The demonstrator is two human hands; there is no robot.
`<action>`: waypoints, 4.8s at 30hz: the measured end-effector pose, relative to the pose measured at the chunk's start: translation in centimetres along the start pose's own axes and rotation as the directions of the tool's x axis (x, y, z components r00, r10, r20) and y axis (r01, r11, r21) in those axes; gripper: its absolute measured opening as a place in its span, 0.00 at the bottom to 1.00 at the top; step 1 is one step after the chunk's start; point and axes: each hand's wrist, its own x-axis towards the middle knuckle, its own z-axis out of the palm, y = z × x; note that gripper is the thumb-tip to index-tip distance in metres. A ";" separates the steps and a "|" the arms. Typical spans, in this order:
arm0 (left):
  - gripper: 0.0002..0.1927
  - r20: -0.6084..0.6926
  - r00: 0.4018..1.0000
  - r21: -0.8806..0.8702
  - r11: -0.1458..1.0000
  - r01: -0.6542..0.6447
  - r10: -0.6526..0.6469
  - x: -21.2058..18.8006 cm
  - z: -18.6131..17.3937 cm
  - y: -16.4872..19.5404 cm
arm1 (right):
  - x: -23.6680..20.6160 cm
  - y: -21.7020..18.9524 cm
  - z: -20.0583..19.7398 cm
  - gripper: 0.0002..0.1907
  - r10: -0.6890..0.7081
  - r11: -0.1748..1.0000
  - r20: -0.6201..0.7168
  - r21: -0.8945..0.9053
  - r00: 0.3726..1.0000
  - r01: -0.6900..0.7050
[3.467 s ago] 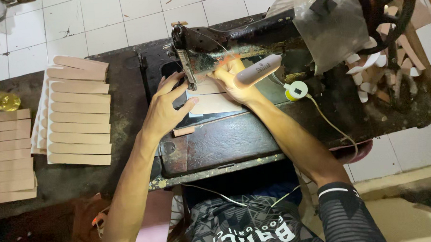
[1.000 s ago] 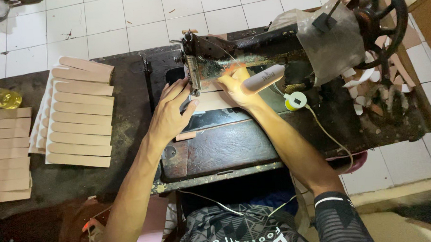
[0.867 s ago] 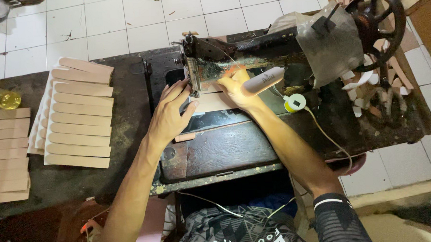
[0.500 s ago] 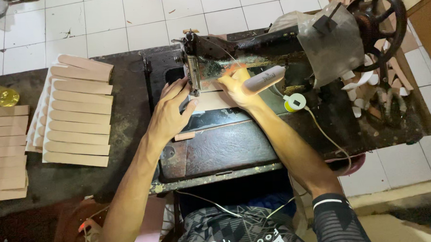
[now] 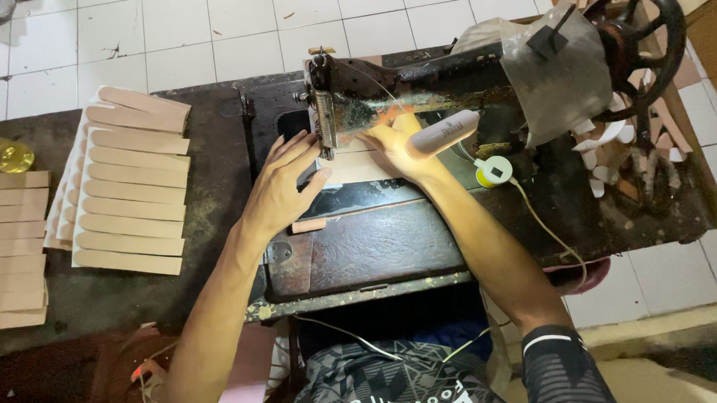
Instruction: The person repeatedly feeds stacks of light-colored fabric pieces through a sewing machine, stitching along one edge. After each pass, the person removes the stitched stack, separates the pieces, and prepares the next batch for sewing.
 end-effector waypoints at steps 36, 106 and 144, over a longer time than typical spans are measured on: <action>0.19 -0.017 0.998 0.121 0.991 -0.052 0.055 0.6 0.4 -0.3 | -0.8 -1.8 0.6 0.10 0.036 0.981 0.071 0.186 0.997 -0.049; 0.19 -0.098 0.995 0.340 0.940 0.016 0.018 0.6 0.9 1.3 | -0.9 -0.6 0.3 0.18 0.056 0.934 0.074 0.348 0.996 -0.078; 0.19 0.085 0.913 0.466 0.826 0.317 -0.398 0.6 -0.6 6.5 | -0.9 -2.3 0.1 0.10 -0.011 0.908 0.137 0.416 0.990 -0.048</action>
